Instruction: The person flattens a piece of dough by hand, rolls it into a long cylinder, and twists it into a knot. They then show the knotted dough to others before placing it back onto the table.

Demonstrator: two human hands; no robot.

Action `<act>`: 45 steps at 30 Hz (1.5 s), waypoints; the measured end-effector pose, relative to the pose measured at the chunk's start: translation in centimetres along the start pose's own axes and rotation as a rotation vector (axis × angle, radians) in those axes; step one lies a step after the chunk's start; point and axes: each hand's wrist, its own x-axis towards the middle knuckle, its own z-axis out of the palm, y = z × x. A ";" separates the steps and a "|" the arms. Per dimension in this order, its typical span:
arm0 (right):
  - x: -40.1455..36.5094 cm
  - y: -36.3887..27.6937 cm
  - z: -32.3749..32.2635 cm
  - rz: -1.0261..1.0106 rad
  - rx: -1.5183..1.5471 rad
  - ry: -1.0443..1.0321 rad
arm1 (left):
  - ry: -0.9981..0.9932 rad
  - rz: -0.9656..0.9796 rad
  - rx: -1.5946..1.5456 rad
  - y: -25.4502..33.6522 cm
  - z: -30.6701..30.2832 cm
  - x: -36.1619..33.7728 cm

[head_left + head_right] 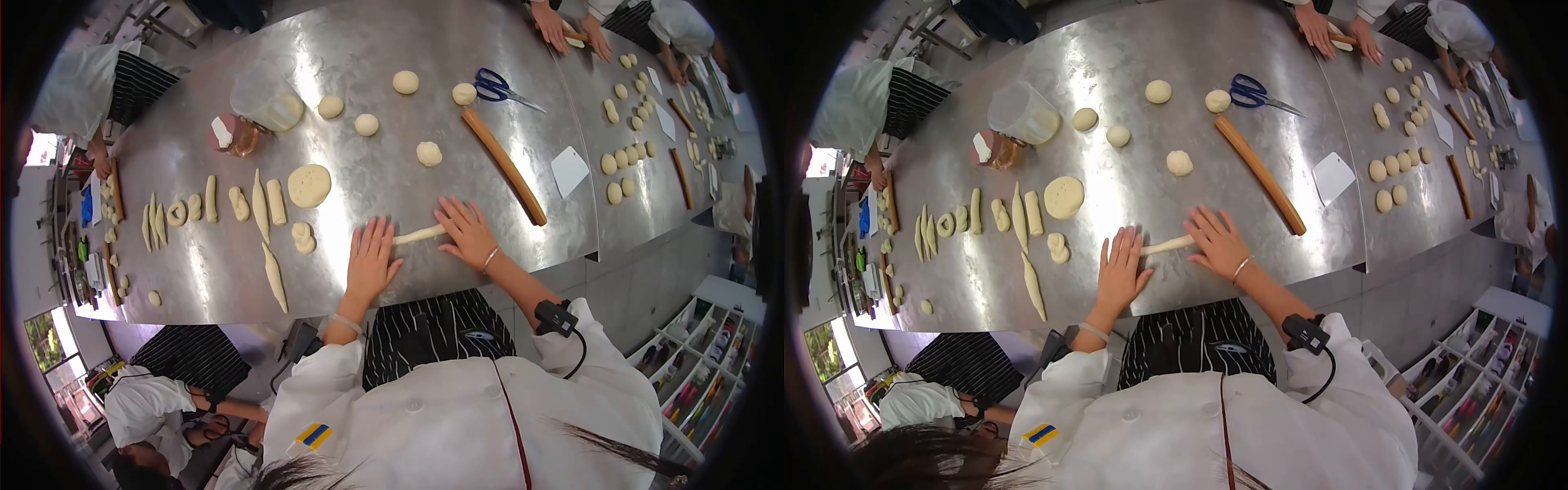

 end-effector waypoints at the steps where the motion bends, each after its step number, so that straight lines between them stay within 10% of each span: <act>1: 0.9 0.2 0.3 0.000 0.010 0.019 | 0.008 0.012 -0.019 -0.2 0.1 0.9; 14: -5.8 -3.9 1.1 0.050 0.047 -0.036 | -0.124 0.088 -0.045 1.5 1.2 -3.8; 23: 3.6 -2.5 1.5 0.203 0.071 0.160 | 0.025 0.038 -0.124 1.2 1.9 4.4; 32: -6.8 -8.0 3.4 0.187 0.024 -0.013 | -0.170 0.128 0.008 4.3 4.0 -5.9; 40: 5.8 -1.9 3.4 0.430 0.037 0.262 | 0.137 -0.175 0.044 -0.6 3.0 9.1; 45: -5.2 -7.5 3.8 0.357 0.068 0.007 | -0.127 -0.038 -0.063 2.4 2.8 -1.5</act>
